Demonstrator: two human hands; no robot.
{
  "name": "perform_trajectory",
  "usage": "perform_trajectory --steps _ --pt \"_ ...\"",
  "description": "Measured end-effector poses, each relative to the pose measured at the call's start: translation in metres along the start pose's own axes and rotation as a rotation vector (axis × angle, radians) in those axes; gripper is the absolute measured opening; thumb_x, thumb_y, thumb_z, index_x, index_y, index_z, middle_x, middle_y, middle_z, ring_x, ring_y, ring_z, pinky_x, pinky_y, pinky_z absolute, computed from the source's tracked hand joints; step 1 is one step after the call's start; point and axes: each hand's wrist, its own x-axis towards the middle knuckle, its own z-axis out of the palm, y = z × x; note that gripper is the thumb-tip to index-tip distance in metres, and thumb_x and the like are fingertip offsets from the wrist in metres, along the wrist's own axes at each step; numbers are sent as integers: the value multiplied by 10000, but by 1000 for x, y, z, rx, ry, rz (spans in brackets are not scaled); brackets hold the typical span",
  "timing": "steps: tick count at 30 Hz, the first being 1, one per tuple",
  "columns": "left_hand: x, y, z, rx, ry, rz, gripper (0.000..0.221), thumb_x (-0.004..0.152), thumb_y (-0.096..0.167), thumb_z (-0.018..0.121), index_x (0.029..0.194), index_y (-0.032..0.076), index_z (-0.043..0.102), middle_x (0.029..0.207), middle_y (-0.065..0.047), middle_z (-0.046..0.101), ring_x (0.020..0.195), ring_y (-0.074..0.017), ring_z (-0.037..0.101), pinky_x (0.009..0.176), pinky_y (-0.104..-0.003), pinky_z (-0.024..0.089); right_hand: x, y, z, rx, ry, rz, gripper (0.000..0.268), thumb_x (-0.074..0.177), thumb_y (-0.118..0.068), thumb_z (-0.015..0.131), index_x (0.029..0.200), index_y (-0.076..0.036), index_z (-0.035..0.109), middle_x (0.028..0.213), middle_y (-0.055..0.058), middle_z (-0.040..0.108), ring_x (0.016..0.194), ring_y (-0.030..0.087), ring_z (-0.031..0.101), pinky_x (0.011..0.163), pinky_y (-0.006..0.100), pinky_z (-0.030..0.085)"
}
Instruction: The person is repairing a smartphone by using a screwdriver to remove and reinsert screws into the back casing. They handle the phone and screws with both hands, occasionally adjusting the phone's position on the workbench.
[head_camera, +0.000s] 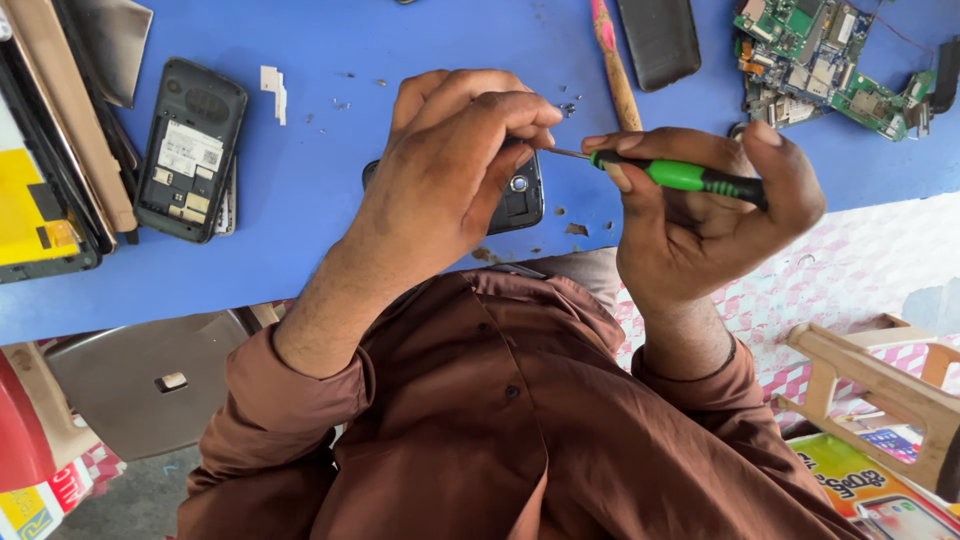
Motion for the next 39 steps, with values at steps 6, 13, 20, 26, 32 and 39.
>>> perform_trajectory --steps 6,13,20,26,32,39 --pt "-6 -4 4 51 -31 -15 434 1022 11 739 1389 138 546 1177 79 707 1277 -131 594 1188 -429 303 10 -8 1 -21 -107 61 630 1144 79 699 1491 -133 218 1124 239 660 969 266 770 883 303 665" --pt "-9 -10 10 99 -50 -50 440 1014 46 740 1400 116 540 1118 79 729 1249 -111 594 1149 -462 248 22 -4 4 -35 -170 48 615 1125 124 722 1487 -81 269 1111 217 671 971 231 749 843 265 638" --pt "-13 -13 10 75 -52 -74 447 1013 38 719 1413 108 534 1143 53 736 1226 -122 625 1153 -444 265 23 -5 11 -63 -181 60 585 1131 105 737 1476 -69 297 1084 191 695 955 193 738 778 229 605" --pt "-14 -16 9 63 -50 -68 443 1014 45 713 1415 100 531 1166 41 735 1202 -133 646 1158 -428 278 24 -4 11 -111 -188 44 587 1133 74 756 1476 -81 306 1063 170 714 927 169 738 742 202 574" --pt "-16 -16 9 50 -50 -76 422 1021 37 700 1405 99 536 1186 43 739 1191 -127 653 1155 -421 285 23 -7 11 -116 -198 56 574 1149 40 759 1476 -88 305 1076 157 724 922 154 733 744 196 552" --pt "-17 -17 9 57 -40 -73 400 1025 40 696 1391 92 543 1184 42 744 1170 -131 654 1143 -409 308 23 -8 13 -128 -194 37 572 1131 37 750 1469 -87 305 1057 161 722 920 162 738 745 205 576"
